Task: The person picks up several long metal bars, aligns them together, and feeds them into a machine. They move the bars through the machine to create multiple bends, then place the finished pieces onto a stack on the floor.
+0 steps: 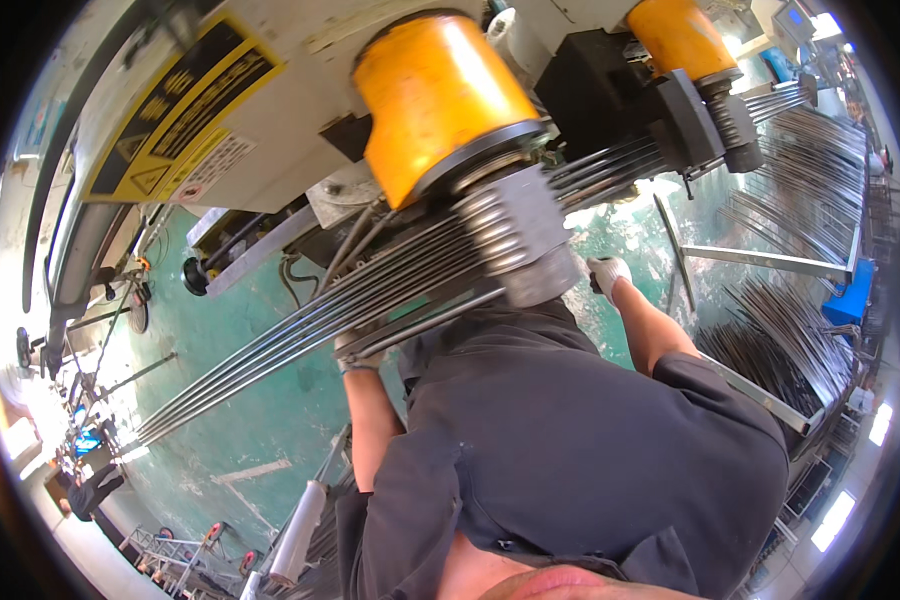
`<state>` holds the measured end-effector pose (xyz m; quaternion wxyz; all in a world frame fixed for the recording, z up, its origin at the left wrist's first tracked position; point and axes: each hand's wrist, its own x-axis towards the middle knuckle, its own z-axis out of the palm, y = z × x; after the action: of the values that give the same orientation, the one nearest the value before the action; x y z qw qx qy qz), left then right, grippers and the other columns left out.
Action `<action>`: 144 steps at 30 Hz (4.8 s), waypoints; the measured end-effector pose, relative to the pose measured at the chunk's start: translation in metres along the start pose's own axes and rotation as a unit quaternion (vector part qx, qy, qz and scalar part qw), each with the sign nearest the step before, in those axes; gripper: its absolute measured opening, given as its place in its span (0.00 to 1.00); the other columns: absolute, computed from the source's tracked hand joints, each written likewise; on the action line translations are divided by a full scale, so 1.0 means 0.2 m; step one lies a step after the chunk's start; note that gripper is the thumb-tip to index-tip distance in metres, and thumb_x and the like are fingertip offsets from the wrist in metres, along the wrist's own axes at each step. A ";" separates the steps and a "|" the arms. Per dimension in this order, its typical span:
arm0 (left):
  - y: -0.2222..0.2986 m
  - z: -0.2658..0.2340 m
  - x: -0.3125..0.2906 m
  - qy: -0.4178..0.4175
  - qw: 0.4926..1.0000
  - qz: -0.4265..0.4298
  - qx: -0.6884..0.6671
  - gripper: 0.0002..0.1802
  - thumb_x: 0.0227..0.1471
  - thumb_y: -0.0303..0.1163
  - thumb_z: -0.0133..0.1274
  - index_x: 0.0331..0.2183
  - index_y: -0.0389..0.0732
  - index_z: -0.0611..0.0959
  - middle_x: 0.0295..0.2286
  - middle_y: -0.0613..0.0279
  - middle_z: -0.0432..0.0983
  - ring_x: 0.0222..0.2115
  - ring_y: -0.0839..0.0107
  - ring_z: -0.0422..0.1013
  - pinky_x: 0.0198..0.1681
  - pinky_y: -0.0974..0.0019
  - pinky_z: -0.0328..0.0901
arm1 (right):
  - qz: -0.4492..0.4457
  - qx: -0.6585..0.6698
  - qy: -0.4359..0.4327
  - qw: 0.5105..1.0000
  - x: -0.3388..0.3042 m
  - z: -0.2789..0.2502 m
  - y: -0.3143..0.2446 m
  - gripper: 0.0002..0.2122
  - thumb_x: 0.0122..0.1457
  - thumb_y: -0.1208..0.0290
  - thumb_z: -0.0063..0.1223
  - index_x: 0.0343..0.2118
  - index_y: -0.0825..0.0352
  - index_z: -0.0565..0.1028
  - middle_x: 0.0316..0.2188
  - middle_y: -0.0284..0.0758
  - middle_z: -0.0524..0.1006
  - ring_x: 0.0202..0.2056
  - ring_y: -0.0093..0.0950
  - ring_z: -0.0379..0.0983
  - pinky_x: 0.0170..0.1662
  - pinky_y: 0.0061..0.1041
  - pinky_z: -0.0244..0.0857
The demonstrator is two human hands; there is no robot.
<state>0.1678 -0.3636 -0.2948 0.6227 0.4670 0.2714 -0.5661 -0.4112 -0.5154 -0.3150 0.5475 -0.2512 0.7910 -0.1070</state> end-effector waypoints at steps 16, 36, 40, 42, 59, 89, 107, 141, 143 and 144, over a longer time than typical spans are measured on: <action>-0.13 0.19 0.01 -0.002 0.974 0.138 0.180 0.08 0.65 0.36 0.53 0.36 0.44 0.82 0.21 0.63 0.74 0.18 0.63 0.68 0.19 0.55 0.60 | -0.173 0.198 -0.105 0.959 -0.52 0.12 -0.39 0.14 0.67 0.63 0.60 0.42 0.72 0.80 0.28 0.33 0.79 0.27 0.23 0.75 0.32 0.26 0.72; 0.27 -0.20 -0.63 -0.044 0.982 0.173 0.059 0.19 0.70 0.48 0.47 0.45 0.42 0.80 0.41 0.54 0.81 0.39 0.53 0.76 0.46 0.48 0.73 | -0.264 0.720 -0.241 0.595 -1.20 0.40 -1.45 0.06 0.74 0.67 0.46 0.44 0.62 0.73 0.25 0.30 0.72 0.26 0.29 0.70 0.36 0.39 0.71; 0.40 -0.07 -0.78 -0.053 0.974 0.220 0.019 0.23 0.71 0.51 0.44 0.43 0.41 0.81 0.43 0.52 0.80 0.42 0.52 0.75 0.52 0.47 0.71 | -0.263 0.717 -0.243 0.598 -1.23 0.38 -1.46 0.06 0.74 0.68 0.46 0.44 0.62 0.73 0.26 0.30 0.72 0.25 0.29 0.69 0.36 0.40 0.71; 0.48 0.02 -0.86 -0.079 0.962 0.263 0.012 0.24 0.71 0.52 0.44 0.44 0.41 0.81 0.44 0.51 0.80 0.44 0.52 0.75 0.54 0.47 0.70 | -0.260 0.715 -0.261 0.595 -1.23 0.41 -1.46 0.06 0.74 0.68 0.45 0.44 0.63 0.73 0.27 0.31 0.71 0.26 0.30 0.69 0.36 0.40 0.71; 0.71 1.25 -1.97 -0.266 0.760 0.594 0.007 0.33 0.74 0.51 0.31 0.59 0.32 0.72 0.60 0.37 0.68 0.63 0.40 0.64 0.70 0.36 0.56 | -0.257 0.710 -0.245 0.608 -1.18 0.38 -1.44 0.08 0.73 0.69 0.49 0.48 0.67 0.71 0.27 0.30 0.67 0.27 0.29 0.67 0.36 0.38 0.69; -0.06 2.41 -2.46 -0.252 0.418 0.727 0.484 0.15 0.65 0.32 0.47 0.48 0.41 0.83 0.34 0.56 0.84 0.35 0.65 0.80 0.43 0.63 0.72 | -0.250 0.701 -0.288 0.603 -1.22 0.37 -1.43 0.06 0.74 0.69 0.46 0.44 0.65 0.71 0.28 0.30 0.69 0.30 0.30 0.69 0.41 0.41 0.71; -0.13 2.42 -2.50 -0.244 0.463 0.709 0.473 0.14 0.61 0.35 0.53 0.31 0.34 0.85 0.24 0.59 0.79 0.26 0.68 0.74 0.32 0.61 0.68 | -0.253 0.701 -0.299 0.596 -1.23 0.35 -1.43 0.05 0.74 0.69 0.47 0.42 0.65 0.71 0.28 0.30 0.69 0.30 0.29 0.69 0.42 0.41 0.72; 0.11 2.27 -2.40 -0.285 0.478 0.617 0.556 0.22 0.61 0.27 0.56 0.55 0.28 0.78 0.39 0.49 0.84 0.41 0.61 0.83 0.49 0.61 0.78 | -0.231 0.666 -0.341 0.622 -1.03 0.27 -1.32 0.08 0.68 0.84 0.43 0.47 0.68 0.72 0.39 0.41 0.76 0.42 0.40 0.76 0.57 0.53 0.73; 0.12 2.25 -2.41 -0.300 0.473 0.597 0.574 0.24 0.59 0.27 0.58 0.55 0.28 0.78 0.40 0.49 0.84 0.41 0.60 0.83 0.50 0.60 0.78 | -0.225 0.662 -0.347 0.625 -1.02 0.26 -1.31 0.09 0.68 0.84 0.43 0.47 0.68 0.71 0.39 0.41 0.76 0.42 0.40 0.76 0.56 0.52 0.73; 0.11 2.24 -2.42 -0.317 0.469 0.589 0.577 0.24 0.59 0.27 0.59 0.55 0.28 0.78 0.41 0.49 0.84 0.41 0.60 0.83 0.50 0.60 0.78 | -0.245 0.655 -0.368 0.613 -0.99 0.26 -1.30 0.11 0.66 0.85 0.45 0.49 0.66 0.71 0.40 0.41 0.77 0.43 0.40 0.77 0.53 0.50 0.75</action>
<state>0.0002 -0.5452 0.3179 0.4417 0.5591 -0.6716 -0.2031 -0.2366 -0.6292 -0.0574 0.7650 -0.0283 0.1524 -0.6251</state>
